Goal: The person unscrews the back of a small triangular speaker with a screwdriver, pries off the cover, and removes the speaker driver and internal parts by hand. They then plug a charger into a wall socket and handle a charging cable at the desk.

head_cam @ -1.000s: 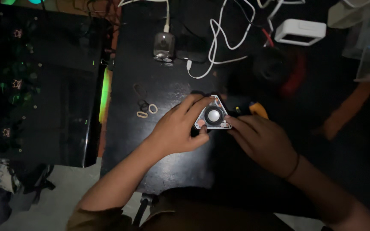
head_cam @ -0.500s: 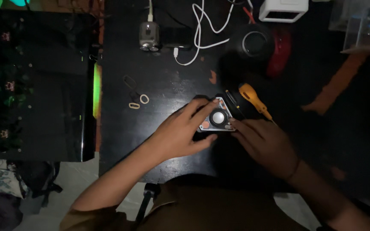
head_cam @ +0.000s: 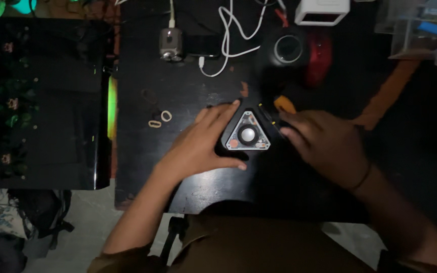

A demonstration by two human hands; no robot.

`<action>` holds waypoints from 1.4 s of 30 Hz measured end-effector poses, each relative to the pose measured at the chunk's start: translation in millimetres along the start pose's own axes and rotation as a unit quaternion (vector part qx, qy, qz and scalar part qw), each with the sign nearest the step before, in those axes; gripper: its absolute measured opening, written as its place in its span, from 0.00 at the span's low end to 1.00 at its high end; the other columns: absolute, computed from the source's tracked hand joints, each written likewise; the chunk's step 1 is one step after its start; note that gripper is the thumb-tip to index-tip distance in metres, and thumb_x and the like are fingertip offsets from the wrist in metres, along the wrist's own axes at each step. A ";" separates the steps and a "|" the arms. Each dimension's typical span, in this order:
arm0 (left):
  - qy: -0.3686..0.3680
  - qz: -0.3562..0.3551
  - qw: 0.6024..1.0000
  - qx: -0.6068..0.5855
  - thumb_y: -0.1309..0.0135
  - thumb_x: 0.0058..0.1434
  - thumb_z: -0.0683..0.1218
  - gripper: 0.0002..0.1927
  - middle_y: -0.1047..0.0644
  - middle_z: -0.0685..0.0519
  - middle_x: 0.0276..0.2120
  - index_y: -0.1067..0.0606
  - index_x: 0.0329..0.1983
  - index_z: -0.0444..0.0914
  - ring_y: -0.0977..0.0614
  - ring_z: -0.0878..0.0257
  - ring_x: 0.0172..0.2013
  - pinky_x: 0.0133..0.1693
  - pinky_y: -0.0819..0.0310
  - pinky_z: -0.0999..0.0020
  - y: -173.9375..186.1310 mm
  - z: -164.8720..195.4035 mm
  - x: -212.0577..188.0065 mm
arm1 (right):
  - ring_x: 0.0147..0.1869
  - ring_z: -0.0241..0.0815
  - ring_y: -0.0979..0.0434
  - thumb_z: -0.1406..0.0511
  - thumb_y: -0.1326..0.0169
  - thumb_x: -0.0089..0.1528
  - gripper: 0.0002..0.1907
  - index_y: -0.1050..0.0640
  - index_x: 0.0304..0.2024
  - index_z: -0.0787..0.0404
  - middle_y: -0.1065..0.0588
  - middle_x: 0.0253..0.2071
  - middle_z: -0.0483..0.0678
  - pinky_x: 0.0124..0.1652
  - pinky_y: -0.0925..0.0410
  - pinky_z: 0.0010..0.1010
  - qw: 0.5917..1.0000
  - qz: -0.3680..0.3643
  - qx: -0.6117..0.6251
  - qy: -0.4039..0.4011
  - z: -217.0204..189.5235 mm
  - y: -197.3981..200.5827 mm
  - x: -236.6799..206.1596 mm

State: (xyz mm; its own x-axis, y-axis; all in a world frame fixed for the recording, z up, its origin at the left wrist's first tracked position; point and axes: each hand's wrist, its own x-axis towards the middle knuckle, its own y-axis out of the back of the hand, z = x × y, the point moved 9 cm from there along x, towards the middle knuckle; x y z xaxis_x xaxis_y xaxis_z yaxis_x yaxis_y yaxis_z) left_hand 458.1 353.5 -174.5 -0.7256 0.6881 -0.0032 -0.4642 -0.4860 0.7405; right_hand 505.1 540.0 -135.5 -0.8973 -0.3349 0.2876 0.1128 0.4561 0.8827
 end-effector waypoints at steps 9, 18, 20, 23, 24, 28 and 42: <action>-0.046 0.258 0.965 -0.020 0.37 0.67 0.46 0.18 0.19 0.46 0.44 0.22 0.57 0.34 0.17 0.53 0.46 0.48 0.23 0.62 62.8 13.6 55.6 | 0.43 0.43 0.20 0.65 0.43 0.75 0.07 0.18 0.52 0.63 0.21 0.44 0.51 0.43 0.27 0.31 0.979 0.093 -0.175 -0.039 115.2 103.8 -4.1; -0.044 0.343 0.937 -0.051 0.41 0.67 0.37 0.02 0.20 0.48 0.34 0.20 0.42 0.33 0.20 0.61 0.34 0.38 0.26 0.68 55.3 -1.3 83.9 | 0.44 0.47 0.18 0.69 0.42 0.75 0.04 0.19 0.49 0.66 0.21 0.44 0.55 0.42 0.27 0.33 0.975 0.115 -0.135 -0.137 177.9 146.4 10.4; -0.019 0.338 0.939 -0.059 0.40 0.66 0.37 0.02 0.22 0.50 0.31 0.19 0.41 0.33 0.22 0.63 0.31 0.36 0.28 0.69 44.7 -13.1 92.3 | 0.37 0.46 0.19 0.65 0.42 0.70 0.07 0.18 0.48 0.62 0.20 0.39 0.54 0.35 0.27 0.36 0.965 0.012 -0.100 -0.240 186.1 106.2 10.3; 0.019 0.323 0.942 -0.088 0.40 0.65 0.37 0.03 0.23 0.52 0.28 0.19 0.41 0.33 0.24 0.68 0.28 0.31 0.31 0.73 29.5 -31.0 109.5 | 0.40 0.44 0.18 0.57 0.40 0.65 0.11 0.17 0.44 0.56 0.19 0.41 0.47 0.37 0.27 0.34 0.990 -0.030 -0.022 -0.135 148.9 56.1 23.5; 0.025 0.319 0.943 -0.096 0.40 0.66 0.37 0.03 0.24 0.52 0.28 0.19 0.41 0.32 0.25 0.69 0.27 0.31 0.32 0.74 26.0 -34.4 113.7 | 0.39 0.43 0.18 0.55 0.39 0.64 0.12 0.17 0.42 0.54 0.19 0.39 0.45 0.37 0.27 0.33 0.993 -0.041 -0.001 -0.112 139.2 43.7 27.6; 0.029 0.315 0.941 -0.119 0.41 0.67 0.38 0.04 0.24 0.53 0.28 0.19 0.42 0.32 0.26 0.71 0.28 0.31 0.32 0.76 20.2 -41.8 125.5 | 0.35 0.44 0.20 0.54 0.39 0.61 0.13 0.18 0.43 0.53 0.23 0.35 0.45 0.32 0.28 0.34 0.995 -0.018 0.006 -0.102 123.7 23.0 40.8; 0.067 0.324 0.934 -0.137 0.41 0.68 0.40 0.04 0.24 0.54 0.28 0.19 0.42 0.33 0.28 0.73 0.28 0.30 0.35 0.77 12.0 -63.3 127.9 | 0.30 0.39 0.21 0.56 0.40 0.62 0.17 0.21 0.49 0.57 0.27 0.33 0.47 0.25 0.29 0.29 0.993 -0.006 -0.092 -0.071 98.6 0.1 47.0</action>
State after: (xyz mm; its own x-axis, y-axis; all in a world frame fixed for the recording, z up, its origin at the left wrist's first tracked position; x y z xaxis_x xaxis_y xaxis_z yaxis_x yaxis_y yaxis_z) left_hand 327.5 401.6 -208.6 -0.9476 0.1365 0.2889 -0.0042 -0.9094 0.4160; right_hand 420.9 605.7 -158.5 -0.9486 -0.2145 0.2326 0.1655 0.2904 0.9425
